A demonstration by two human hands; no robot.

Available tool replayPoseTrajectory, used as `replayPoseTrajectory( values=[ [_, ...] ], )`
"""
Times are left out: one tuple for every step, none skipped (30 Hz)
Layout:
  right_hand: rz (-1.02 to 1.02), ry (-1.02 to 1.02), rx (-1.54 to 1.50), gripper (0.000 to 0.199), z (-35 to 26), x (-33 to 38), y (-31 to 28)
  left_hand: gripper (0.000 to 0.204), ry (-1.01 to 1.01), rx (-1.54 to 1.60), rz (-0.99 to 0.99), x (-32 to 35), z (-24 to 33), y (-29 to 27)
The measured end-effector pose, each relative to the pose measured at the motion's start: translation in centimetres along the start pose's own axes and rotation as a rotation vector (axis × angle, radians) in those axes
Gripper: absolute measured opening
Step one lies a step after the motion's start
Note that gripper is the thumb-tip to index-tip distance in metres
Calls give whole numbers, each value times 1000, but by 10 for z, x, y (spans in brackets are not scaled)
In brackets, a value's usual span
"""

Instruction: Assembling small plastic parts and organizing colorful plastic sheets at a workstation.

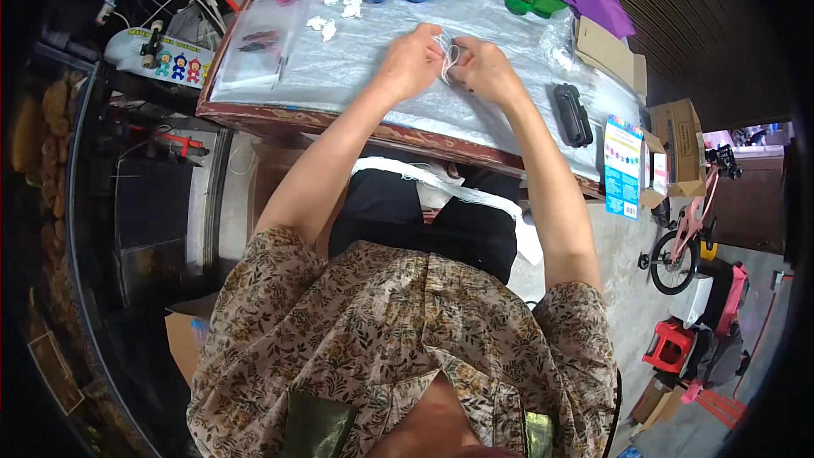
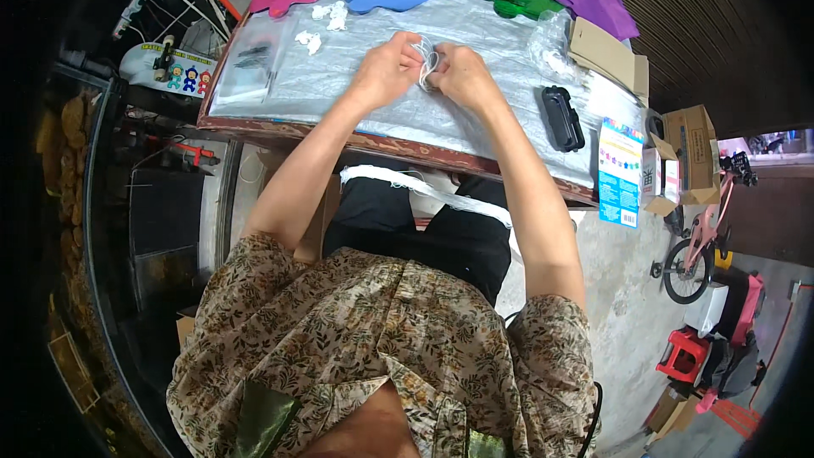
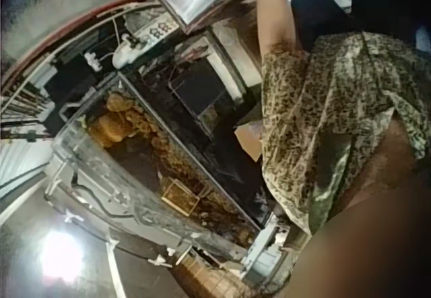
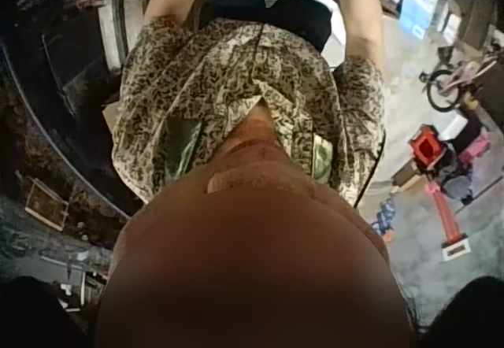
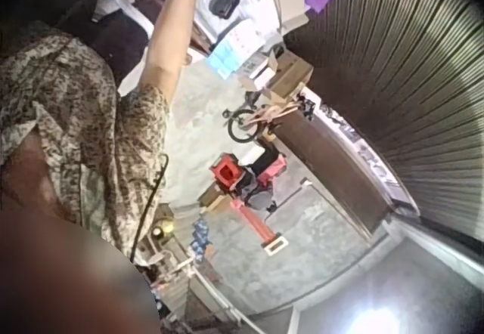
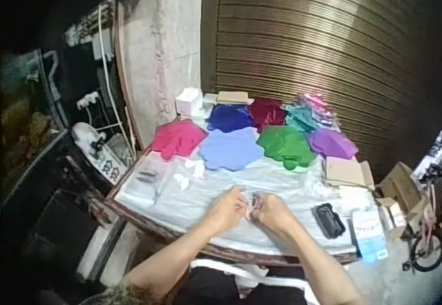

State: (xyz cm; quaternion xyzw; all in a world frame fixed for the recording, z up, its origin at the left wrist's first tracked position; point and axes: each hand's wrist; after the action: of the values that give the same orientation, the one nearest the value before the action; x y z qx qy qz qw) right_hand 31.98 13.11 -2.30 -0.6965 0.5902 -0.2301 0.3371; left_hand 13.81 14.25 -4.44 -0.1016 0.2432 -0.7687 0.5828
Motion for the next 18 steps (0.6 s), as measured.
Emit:
replayPoseTrajectory(
  values=[
    [-59, 1, -49, 34, -2, -2, 1, 48, 6, 0, 2, 0, 0, 3],
    [-57, -5, -48, 34, -5, -2, 6, 46, -29, 72, 28, 0, -5, 5],
    [-3, -33, -32, 32, -8, 2, 12, 44, -64, 144, 54, 0, -9, 8],
    [53, -59, -15, 30, -10, 6, 15, 41, -96, 219, 78, -1, -7, 7],
    [109, -85, 2, 28, -12, 11, 15, 41, -91, 219, 81, 0, -5, 4],
    [112, -89, 5, 28, -13, 13, 14, 39, -79, 284, 74, 5, -5, 1],
    [95, 1, -129, 25, -14, 17, 9, 37, -67, 350, 65, 11, -1, -5],
    [77, 91, -262, 23, -16, 21, 4, 35, -55, 415, 55, 16, 3, -12],
    [57, 181, -395, 20, -19, 26, -2, 35, -52, 416, 57, 22, 7, -22],
    [54, 177, -394, 20, -23, 30, -10, 34, -45, 500, 45, 28, 9, -36],
    [-26, 172, -632, 16, -28, 34, -20, 35, -38, 584, 32, 33, 11, -48],
    [-111, 168, -869, 13, -35, 40, -28, 38, -34, 670, 22, 38, 13, -54],
    [-120, 169, -868, 13, -44, 46, -34, 38, -39, 671, 29, 40, 15, -55],
    [-145, 149, -968, 12, -54, 49, -38, 44, -21, 712, 79, 43, 16, -58],
    [-165, 139, -1066, 12, -61, 54, -42, 51, -7, 758, 120, 45, 19, -57],
    [-184, 130, -1165, 11, -64, 57, -42, 58, 7, 804, 162, 47, 21, -54],
    [-188, 134, -1167, 11, -64, 57, -38, 58, 2, 803, 164, 48, 31, -49],
    [-128, 63, -1088, 12, -64, 58, -31, 66, -128, 1159, -29, 49, 43, -39]
  ],
)
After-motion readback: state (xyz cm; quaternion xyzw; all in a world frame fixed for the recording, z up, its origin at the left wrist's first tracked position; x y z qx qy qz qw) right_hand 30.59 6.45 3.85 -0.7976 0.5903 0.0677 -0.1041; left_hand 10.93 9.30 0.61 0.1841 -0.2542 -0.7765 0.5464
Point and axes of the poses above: each hand's wrist, its own x-axis away from the middle knuckle, its own y-axis out of the palm, z = x × y, and after that the axes turned 2 degrees about x, right-handed
